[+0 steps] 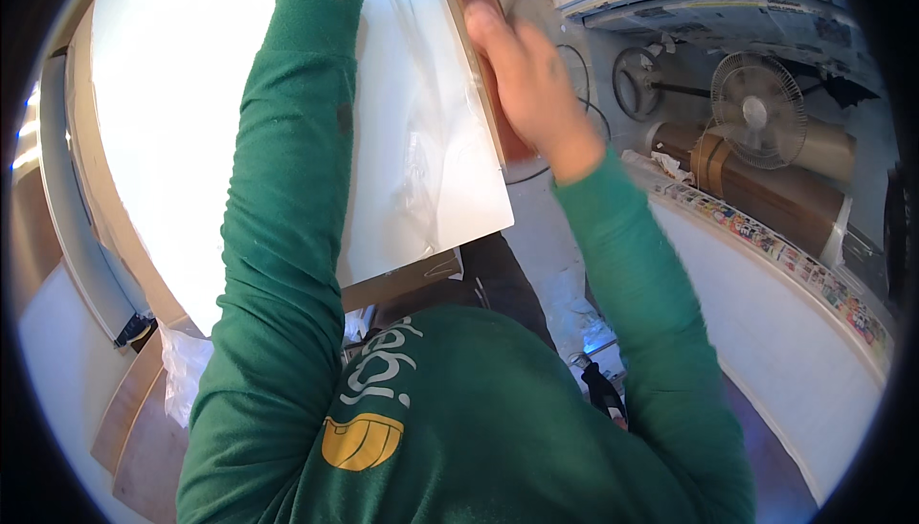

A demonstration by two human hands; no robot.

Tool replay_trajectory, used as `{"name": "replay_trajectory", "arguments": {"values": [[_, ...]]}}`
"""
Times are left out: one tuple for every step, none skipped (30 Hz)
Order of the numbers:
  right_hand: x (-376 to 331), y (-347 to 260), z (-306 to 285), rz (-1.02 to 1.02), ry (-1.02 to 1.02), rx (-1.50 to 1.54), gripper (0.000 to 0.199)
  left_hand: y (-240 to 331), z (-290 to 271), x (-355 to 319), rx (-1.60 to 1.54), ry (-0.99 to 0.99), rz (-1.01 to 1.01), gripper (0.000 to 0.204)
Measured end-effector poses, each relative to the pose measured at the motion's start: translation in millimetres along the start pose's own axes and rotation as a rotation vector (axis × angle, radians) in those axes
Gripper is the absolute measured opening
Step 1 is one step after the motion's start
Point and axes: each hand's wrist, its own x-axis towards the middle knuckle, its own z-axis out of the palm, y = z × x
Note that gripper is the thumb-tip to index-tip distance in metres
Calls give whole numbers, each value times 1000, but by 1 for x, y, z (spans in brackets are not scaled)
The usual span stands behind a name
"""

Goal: The person sands the edge of a white board using a hand sander, then uses the same sander to smooth the surface and edges of a small wooden block.

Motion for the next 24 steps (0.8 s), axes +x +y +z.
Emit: {"name": "replay_trajectory", "arguments": {"values": [[21,-5,0,-4,0,42,73,0,2,1,6,-2,13,30],[18,-9,1,-10,-9,48,73,-5,0,4,20,2,25,31],[13,-13,2,-14,-16,53,73,-9,-1,5,32,5,37,32],[7,-14,3,-17,-21,57,73,-7,-1,5,-72,15,-78,33],[-23,-5,0,48,-39,4,70,-2,-2,6,-175,28,-191,33],[-65,8,-6,114,-76,-39,67,-1,-4,8,-258,43,-307,34],[-109,10,-11,40,-38,38,57,3,-3,9,-304,54,-325,34],[-146,13,-18,65,-43,107,47,9,0,10,-350,60,-339,34],[-178,16,-31,163,-112,63,45,15,-1,9,-391,62,-359,35],[-200,24,-44,258,-173,20,43,18,-2,8,-379,56,-363,35],[-215,39,-53,317,-151,14,43,17,0,9,-377,49,-362,35],[-230,56,-60,377,-131,11,43,17,1,9,-371,41,-363,34],[-240,68,-69,438,-112,15,43,18,1,8,-361,17,-359,33],[-241,74,-79,458,-57,34,44,18,2,7,-354,-14,-353,32],[-237,79,-90,478,0,54,46,19,1,7,-347,-47,-343,31],[-233,83,-98,492,57,81,47,9,-7,7,-187,-213,-285,50],[-233,86,-103,441,80,74,49,8,-8,4,-224,-204,-311,43],[-232,87,-109,391,105,64,50,9,-7,1,-263,-194,-340,35],[-235,92,-114,343,127,54,52,14,-6,-2,-298,-186,-370,28],[-243,101,-119,328,136,104,56,32,-6,-6,-123,-253,-205,24],[-251,107,-119,279,175,117,58,49,-11,-14,53,-308,-38,21],[-257,113,-120,220,213,131,59,67,-20,-20,53,-466,128,17],[-262,117,-120,165,247,140,61,83,-32,-27,59,-621,288,15],[-266,122,-121,207,243,247,63,106,-43,-37,10,-857,368,15]]}}
